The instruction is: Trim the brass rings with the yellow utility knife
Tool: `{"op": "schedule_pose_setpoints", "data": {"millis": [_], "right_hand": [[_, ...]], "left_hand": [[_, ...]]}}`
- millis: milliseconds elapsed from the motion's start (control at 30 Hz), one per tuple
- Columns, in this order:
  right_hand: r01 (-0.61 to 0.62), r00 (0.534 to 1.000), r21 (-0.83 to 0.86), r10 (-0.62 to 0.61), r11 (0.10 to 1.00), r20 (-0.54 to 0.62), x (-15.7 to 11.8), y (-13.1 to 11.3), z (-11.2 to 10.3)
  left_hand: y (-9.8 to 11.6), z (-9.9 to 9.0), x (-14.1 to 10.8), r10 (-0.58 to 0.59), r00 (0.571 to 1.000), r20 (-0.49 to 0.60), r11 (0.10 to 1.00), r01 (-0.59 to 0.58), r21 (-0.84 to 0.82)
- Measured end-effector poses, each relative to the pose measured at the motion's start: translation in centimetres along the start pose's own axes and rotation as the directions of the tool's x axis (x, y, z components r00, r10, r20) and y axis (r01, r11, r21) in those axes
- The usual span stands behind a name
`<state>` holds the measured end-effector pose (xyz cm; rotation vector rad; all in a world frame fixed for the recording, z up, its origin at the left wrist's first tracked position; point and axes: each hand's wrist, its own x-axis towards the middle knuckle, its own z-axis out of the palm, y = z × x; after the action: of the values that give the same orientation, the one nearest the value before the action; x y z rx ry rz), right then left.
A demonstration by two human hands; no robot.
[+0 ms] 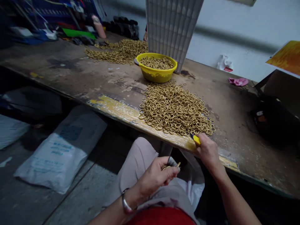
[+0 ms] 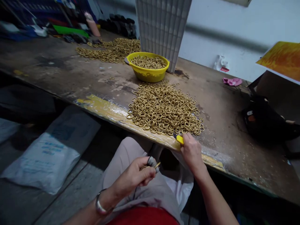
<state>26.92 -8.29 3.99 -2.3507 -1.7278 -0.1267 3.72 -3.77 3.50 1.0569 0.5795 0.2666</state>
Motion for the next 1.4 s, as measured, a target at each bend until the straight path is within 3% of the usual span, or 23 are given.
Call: {"op": "schedule_pose_setpoints", "data": {"millis": [167,300,433,533,633,733,833,1067,1267,1400], "right_hand": [[0.045,0.994,-0.027,-0.047,0.999,-0.098,5.3,-2.0,0.1],[0.103,0.994,-0.14,-0.106,0.985,-0.018,8.8,-3.4,0.7],[0.132,0.991,-0.135,-0.127,0.982,0.038,9.8,-3.4,1.1],[0.15,0.989,0.048,-0.15,0.988,0.005,8.9,-3.1,0.6],[0.187,0.973,0.372,-0.223,0.909,0.055,7.0,-3.3,-0.5],[0.173,0.944,0.58,-0.302,0.796,0.132,4.7,-3.8,-1.6],[0.173,0.928,0.657,-0.346,0.734,0.141,3.0,-4.5,-2.0],[0.218,0.937,0.7,-0.346,0.68,0.044,0.1,-4.9,-1.9],[0.205,0.967,0.421,-0.25,0.884,0.053,-3.2,-5.2,-1.7],[0.186,0.971,0.286,-0.221,0.94,0.095,-4.0,-5.5,-1.4]], "left_hand": [[-2.1,0.0,2.6,-0.063,0.998,-0.03,0.967,0.053,-0.249],[-2.2,-0.7,3.2,-0.056,0.998,0.034,0.927,0.064,-0.368],[-1.9,-1.6,3.7,-0.061,0.997,0.055,0.888,0.079,-0.453],[-1.4,-2.3,4.2,-0.071,0.996,-0.062,0.894,0.036,-0.446],[-0.5,-2.7,4.5,-0.043,0.983,-0.181,0.906,-0.038,-0.421],[0.2,-2.9,4.4,0.028,0.981,-0.192,0.914,-0.103,-0.393],[0.4,-2.6,4.0,0.059,0.989,-0.136,0.927,-0.105,-0.36],[0.6,-1.3,2.3,0.082,0.991,-0.106,0.931,-0.114,-0.348],[0.5,-0.3,1.4,0.128,0.98,-0.152,0.955,-0.163,-0.247],[-0.1,0.0,1.4,0.192,0.973,-0.128,0.973,-0.206,-0.102]]}}
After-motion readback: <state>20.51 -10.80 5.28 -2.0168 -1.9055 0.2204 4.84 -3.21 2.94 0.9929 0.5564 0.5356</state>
